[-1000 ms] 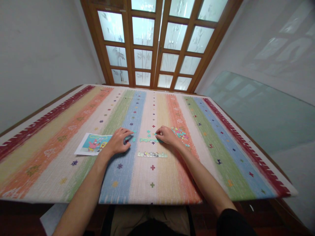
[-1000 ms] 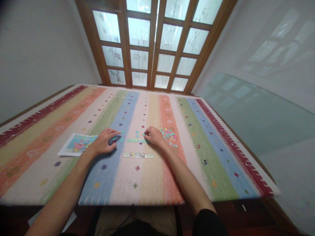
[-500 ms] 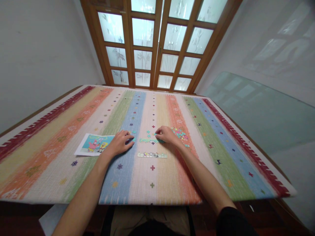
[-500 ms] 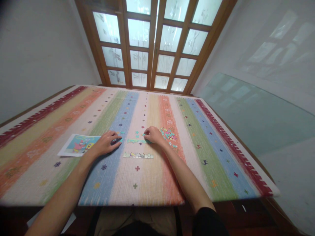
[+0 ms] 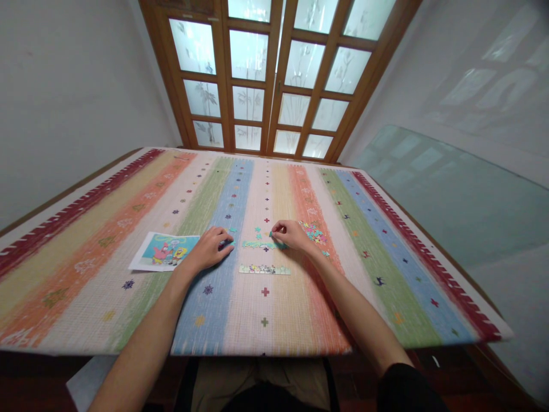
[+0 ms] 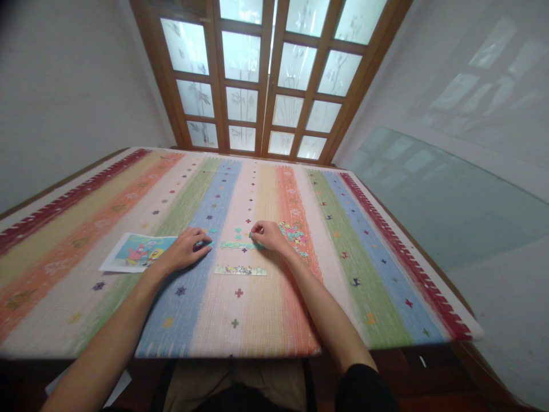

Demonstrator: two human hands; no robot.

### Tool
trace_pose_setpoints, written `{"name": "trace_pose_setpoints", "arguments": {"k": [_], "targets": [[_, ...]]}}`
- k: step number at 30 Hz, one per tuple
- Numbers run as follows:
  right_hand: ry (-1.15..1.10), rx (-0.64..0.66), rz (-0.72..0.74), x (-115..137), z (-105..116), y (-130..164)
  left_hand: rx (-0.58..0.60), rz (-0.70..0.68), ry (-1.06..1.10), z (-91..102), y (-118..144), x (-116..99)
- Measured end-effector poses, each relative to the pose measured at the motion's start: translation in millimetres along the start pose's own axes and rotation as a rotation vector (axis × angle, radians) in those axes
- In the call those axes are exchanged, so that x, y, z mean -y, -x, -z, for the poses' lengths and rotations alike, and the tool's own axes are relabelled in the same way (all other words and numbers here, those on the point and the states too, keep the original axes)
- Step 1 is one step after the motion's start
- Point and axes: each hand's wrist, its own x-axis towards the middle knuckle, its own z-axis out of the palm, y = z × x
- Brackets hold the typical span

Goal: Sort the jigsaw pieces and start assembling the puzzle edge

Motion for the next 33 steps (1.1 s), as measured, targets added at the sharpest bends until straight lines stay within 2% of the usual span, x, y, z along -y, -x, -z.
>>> {"name": "trace_pose_setpoints", "arguments": {"k": [5, 11, 17, 24, 33], "targets": [[-0.056, -0.053, 0.03, -9, 16, 18, 0.0, -0.007, -0.003, -1.1, 0, 2], [-0.158, -0.015, 0.012, -24, 28, 41, -0.005, -0.013, -0.014, -1.9, 1, 1], [-0.279, -0.017, -0.047, -33, 28, 60, 0.002, -0.009, 0.004, -1.7, 0, 0], [-0.408, -0.02, -0.129, -31, 30, 70, -0.008, 0.0, 0.002, -4.0, -1, 0], [-0.376, -0.115, -0.132, -34, 19, 80, 0.011, -0.002, -0.002, -1.2, -1, -3]]}}
